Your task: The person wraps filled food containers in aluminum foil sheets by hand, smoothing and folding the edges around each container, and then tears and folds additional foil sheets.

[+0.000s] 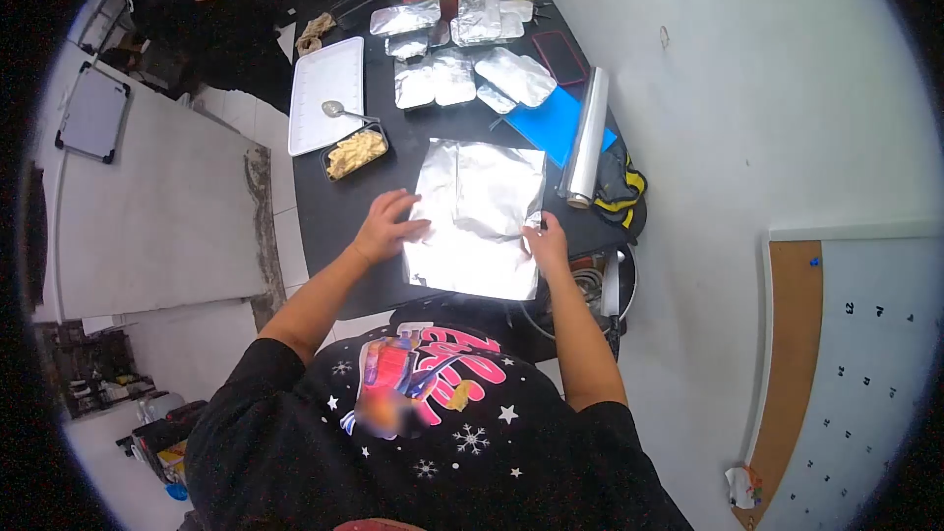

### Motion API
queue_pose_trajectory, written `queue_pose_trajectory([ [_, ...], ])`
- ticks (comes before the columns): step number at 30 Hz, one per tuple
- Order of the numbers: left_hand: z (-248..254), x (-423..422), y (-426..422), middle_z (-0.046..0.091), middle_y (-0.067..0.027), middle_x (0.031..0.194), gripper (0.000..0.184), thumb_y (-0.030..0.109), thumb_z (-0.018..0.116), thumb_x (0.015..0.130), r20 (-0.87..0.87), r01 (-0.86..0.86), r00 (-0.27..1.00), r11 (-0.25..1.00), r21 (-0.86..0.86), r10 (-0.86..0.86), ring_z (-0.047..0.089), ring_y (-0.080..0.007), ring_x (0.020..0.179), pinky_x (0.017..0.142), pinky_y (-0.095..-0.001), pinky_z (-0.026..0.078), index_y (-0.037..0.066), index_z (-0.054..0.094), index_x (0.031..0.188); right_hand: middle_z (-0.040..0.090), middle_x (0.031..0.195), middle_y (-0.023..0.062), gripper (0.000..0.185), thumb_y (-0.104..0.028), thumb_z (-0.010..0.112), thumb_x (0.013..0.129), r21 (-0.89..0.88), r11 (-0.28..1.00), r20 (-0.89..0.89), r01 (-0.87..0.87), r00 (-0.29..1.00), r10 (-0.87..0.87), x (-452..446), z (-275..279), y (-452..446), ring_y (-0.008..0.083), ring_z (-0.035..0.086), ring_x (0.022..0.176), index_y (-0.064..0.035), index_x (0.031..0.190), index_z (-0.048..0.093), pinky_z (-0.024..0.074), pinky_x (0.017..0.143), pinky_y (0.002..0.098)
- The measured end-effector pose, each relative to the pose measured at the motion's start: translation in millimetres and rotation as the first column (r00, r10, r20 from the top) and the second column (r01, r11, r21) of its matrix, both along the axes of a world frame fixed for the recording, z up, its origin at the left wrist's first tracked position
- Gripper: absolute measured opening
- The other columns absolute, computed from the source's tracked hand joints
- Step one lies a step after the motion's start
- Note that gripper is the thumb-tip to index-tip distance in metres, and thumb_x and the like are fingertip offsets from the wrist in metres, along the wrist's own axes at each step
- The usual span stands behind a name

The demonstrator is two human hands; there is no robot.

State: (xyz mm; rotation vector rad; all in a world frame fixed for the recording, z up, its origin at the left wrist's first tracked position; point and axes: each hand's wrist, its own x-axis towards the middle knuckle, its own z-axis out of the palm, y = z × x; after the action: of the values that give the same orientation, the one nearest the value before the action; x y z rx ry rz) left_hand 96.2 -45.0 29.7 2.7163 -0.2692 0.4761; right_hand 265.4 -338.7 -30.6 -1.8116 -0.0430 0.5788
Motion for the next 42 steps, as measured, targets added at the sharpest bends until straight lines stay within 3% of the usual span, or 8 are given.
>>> queue_pose_trajectory([
  [4,-21,-4,0,0.047,-0.0035,0.135,0.045,0.011,0.066,0.073,-0.222,0.156,0.965,0.985,0.072,-0.137,0.038,-0.0285,0.129,0.104,-0.0518,0.032,0.026,0.061,0.115,0.065,0.103,0.0141,0.049,-0.009,0.061,0.081,-0.327,0.941,0.058,-0.085,0.992,0.110,-1,21,-18,0.0253,0.063,0.088,-0.0061,0.128,0.047,0.0485,0.078,0.0343],
  [7,-26,-7,-2,0.042,-0.0024,0.140,0.052,0.011,0.063,0.075,-0.399,0.195,0.905,0.977,0.082,-0.147,0.033,-0.0269,0.133,0.107,-0.0533,0.028,0.028,0.055,0.123,0.053,0.127,0.0127,0.057,-0.001,0.052,0.077,-0.565,0.819,0.644,-0.101,0.567,0.514,-3,41,-38,0.0308,0.051,0.115,-0.0122,0.132,0.045,0.0400,0.097,0.0415],
  [10,-20,-8,-2,0.038,-0.0024,0.143,0.055,0.010,0.061,0.076,-0.479,0.210,0.866,0.973,0.095,-0.140,0.029,-0.0271,0.135,0.109,-0.0532,0.025,0.029,0.051,0.127,0.038,0.143,0.0082,0.067,0.004,0.050,0.071,-0.771,0.526,0.447,-0.359,0.284,0.848,-2,56,-42,0.0303,0.032,0.133,-0.0162,0.135,0.043,0.0283,0.107,0.0467],
  [14,-16,-9,9,0.041,-0.0036,0.141,0.064,-0.002,0.054,0.070,-0.476,0.217,0.855,0.976,-0.030,-0.205,0.030,-0.0311,0.134,0.108,-0.0548,0.025,0.026,0.053,0.127,0.030,0.148,0.0059,0.074,-0.002,0.057,0.071,-0.807,0.278,0.190,-0.521,0.217,0.958,-1,73,-47,0.0282,0.024,0.138,-0.0206,0.140,0.035,0.0232,0.110,0.0497],
  [23,-3,-20,15,0.039,-0.0036,0.142,0.062,-0.001,0.052,0.071,-0.468,0.260,0.839,0.960,-0.101,-0.277,0.029,-0.0313,0.135,0.108,-0.0541,0.024,0.026,0.054,0.127,0.032,0.147,0.0030,0.065,-0.012,0.058,0.077,-0.732,0.505,0.461,-0.457,0.213,0.861,-21,39,-26,0.0257,0.026,0.138,-0.0243,0.138,0.038,0.0190,0.111,0.0515],
  [26,-1,-26,17,0.036,-0.0030,0.145,0.053,0.008,0.058,0.077,-0.516,0.370,0.799,0.929,0.020,-0.308,0.028,-0.0299,0.136,0.109,-0.0540,0.024,0.025,0.052,0.128,0.040,0.143,0.0006,0.050,-0.014,0.053,0.083,-0.791,0.392,0.418,-0.469,0.052,0.907,-15,16,-29,0.0239,0.032,0.135,-0.0240,0.131,0.047,0.0211,0.110,0.0507],
  [37,0,-38,14,0.036,-0.0073,0.144,0.089,0.042,0.076,0.066,-0.530,0.228,0.819,0.972,-0.052,-0.221,0.030,-0.0271,0.135,0.109,-0.0525,0.022,0.016,0.035,0.140,0.058,0.126,0.0032,0.037,-0.005,0.054,0.081,-0.465,0.651,0.462,-0.601,0.462,0.757,-15,15,-29,0.0252,0.044,0.127,-0.0186,0.114,0.063,0.0256,0.108,0.0476],
  [42,-32,-36,5,0.053,-0.0105,0.126,0.060,0.027,0.077,0.068,-0.354,-0.102,0.935,0.958,-0.270,-0.001,0.045,-0.0293,0.122,0.103,-0.0460,0.033,0.012,0.055,0.121,0.060,0.122,0.0042,0.046,0.000,0.062,0.071,-0.303,0.750,0.296,-0.588,0.690,0.661,-1,22,-23,0.0284,0.047,0.124,-0.0178,0.112,0.064,0.0279,0.106,0.0507],
])
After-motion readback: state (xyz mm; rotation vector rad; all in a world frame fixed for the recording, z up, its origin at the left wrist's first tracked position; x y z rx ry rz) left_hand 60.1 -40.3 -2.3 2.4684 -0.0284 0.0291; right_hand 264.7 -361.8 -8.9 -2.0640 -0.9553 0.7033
